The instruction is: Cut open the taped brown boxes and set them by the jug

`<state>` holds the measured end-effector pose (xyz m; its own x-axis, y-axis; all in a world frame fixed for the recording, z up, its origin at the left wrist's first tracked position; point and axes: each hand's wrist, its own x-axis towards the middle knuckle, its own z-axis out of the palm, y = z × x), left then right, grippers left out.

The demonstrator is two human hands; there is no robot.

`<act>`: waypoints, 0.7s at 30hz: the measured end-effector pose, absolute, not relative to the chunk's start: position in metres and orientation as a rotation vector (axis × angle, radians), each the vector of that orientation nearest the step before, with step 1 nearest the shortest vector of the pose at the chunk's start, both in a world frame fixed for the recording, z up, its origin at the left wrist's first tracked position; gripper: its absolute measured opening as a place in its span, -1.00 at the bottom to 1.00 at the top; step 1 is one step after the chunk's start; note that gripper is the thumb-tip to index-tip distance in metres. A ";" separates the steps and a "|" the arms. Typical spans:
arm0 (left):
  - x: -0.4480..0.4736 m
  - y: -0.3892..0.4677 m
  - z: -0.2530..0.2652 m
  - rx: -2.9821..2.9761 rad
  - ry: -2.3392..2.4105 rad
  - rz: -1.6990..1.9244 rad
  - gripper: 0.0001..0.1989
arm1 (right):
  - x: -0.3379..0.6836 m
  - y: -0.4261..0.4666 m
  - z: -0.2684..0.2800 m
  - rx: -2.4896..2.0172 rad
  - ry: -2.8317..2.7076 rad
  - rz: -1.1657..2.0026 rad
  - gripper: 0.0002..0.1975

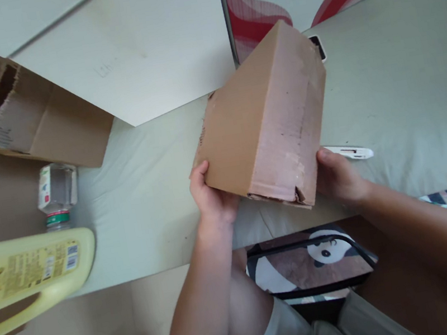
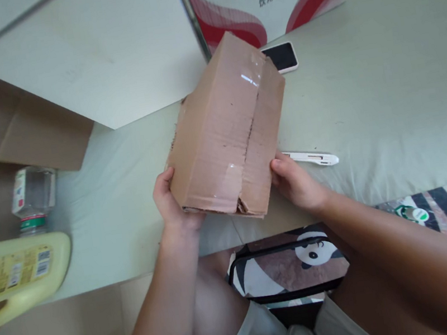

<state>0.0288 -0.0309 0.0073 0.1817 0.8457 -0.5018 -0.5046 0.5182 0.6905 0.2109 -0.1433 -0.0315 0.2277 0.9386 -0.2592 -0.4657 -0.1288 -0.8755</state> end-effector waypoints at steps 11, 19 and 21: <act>0.032 -0.032 0.015 0.364 1.065 1.007 -0.68 | 0.211 -0.143 -0.031 -1.103 -0.532 1.311 -0.51; 0.035 -0.033 0.021 0.372 1.063 1.009 -0.69 | 0.210 -0.143 -0.029 -1.129 -0.515 1.296 -0.47; 0.035 -0.033 0.019 0.367 1.056 1.015 -0.70 | 0.210 -0.143 -0.029 -1.126 -0.517 1.301 -0.48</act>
